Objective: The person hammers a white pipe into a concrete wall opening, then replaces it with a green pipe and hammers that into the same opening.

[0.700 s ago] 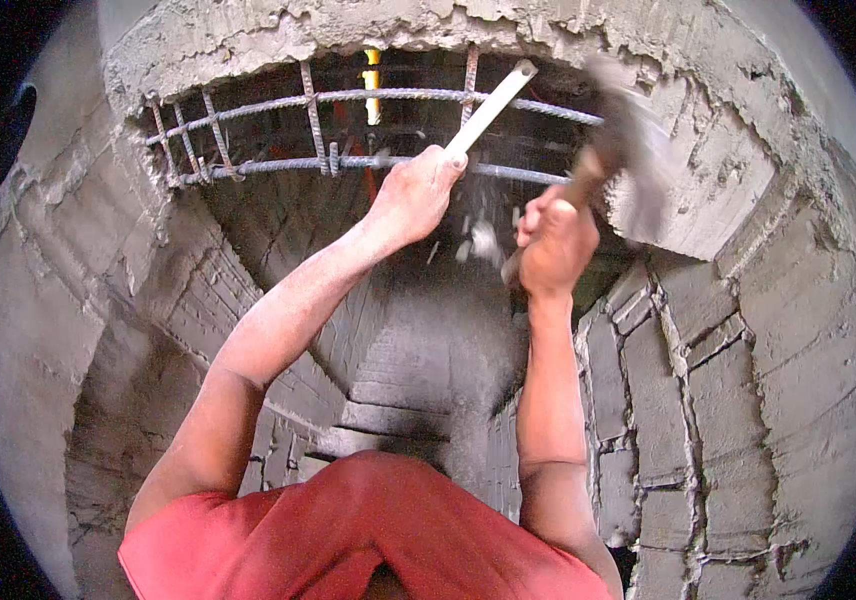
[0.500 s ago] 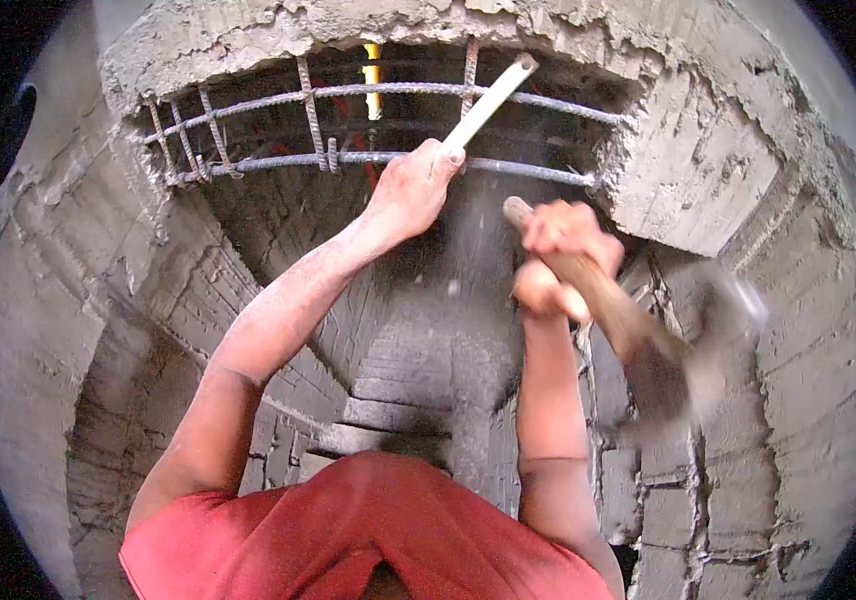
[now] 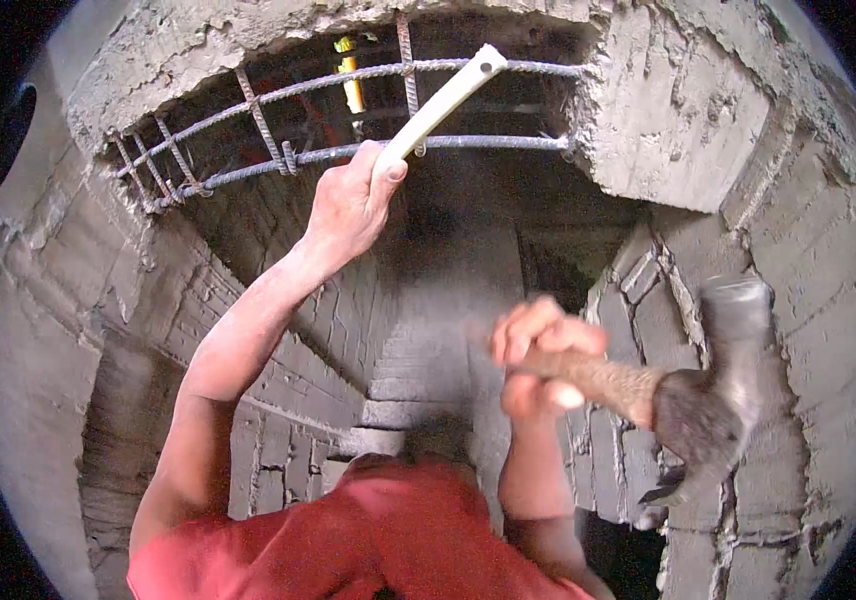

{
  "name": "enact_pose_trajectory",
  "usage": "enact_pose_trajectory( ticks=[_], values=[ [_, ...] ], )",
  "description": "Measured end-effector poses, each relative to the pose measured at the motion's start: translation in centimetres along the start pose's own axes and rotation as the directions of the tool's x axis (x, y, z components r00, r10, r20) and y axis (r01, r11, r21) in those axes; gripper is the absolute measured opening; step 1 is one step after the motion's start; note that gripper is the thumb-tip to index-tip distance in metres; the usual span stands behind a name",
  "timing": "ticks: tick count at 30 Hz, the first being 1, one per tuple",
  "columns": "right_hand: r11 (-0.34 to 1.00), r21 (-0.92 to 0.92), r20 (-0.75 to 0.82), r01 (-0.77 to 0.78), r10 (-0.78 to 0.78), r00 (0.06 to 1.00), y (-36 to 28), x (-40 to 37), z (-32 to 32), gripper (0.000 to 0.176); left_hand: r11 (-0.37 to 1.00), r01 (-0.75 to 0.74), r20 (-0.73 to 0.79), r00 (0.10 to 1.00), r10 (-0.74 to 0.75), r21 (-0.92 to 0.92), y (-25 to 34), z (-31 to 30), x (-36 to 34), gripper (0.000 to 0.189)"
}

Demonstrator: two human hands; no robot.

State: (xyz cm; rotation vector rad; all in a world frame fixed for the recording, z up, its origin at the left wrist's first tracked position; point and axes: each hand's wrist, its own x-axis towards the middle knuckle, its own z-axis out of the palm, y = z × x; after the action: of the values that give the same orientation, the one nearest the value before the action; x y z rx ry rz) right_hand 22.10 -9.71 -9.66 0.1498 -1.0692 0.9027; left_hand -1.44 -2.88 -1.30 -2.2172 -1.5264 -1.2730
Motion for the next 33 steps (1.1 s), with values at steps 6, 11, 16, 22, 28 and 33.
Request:
enact_pose_trajectory(
  ticks=[6,11,16,22,28,33],
  values=[
    [0.949,-0.151,-0.195,-0.277,0.246,0.95,2.1,-5.9,-5.1,0.057,0.941,-0.054,-0.077,0.993,0.085,0.335,-1.7,-0.6,2.0,0.031],
    [0.937,0.102,-0.296,-0.335,0.35,0.889,3.9,-6.8,-4.8,0.059,0.903,-0.141,-0.019,0.987,0.162,0.406,-1.8,-1.1,2.8,0.026],
    [0.908,0.304,-0.323,-0.288,0.383,0.866,6.9,-6.6,-3.7,0.064,0.952,-0.012,0.052,0.999,-0.005,0.307,-0.5,-0.3,3.6,0.028],
    [0.937,0.31,-0.272,-0.161,0.25,0.929,9.7,-4.2,-3.0,0.058,0.962,-0.049,-0.033,0.998,0.06,0.27,-0.3,1.4,3.2,0.028],
    [0.922,0.356,-0.282,-0.151,0.261,0.923,10.5,-1.7,-2.7,0.054,0.989,0.023,0.008,1.0,-0.024,0.147,0.8,0.7,2.0,0.048],
    [0.876,0.457,-0.247,-0.153,0.29,0.925,11.3,-0.5,-1.8,0.052,0.967,0.085,0.095,0.989,-0.11,0.24,1.8,0.1,2.8,0.033]
  ],
)
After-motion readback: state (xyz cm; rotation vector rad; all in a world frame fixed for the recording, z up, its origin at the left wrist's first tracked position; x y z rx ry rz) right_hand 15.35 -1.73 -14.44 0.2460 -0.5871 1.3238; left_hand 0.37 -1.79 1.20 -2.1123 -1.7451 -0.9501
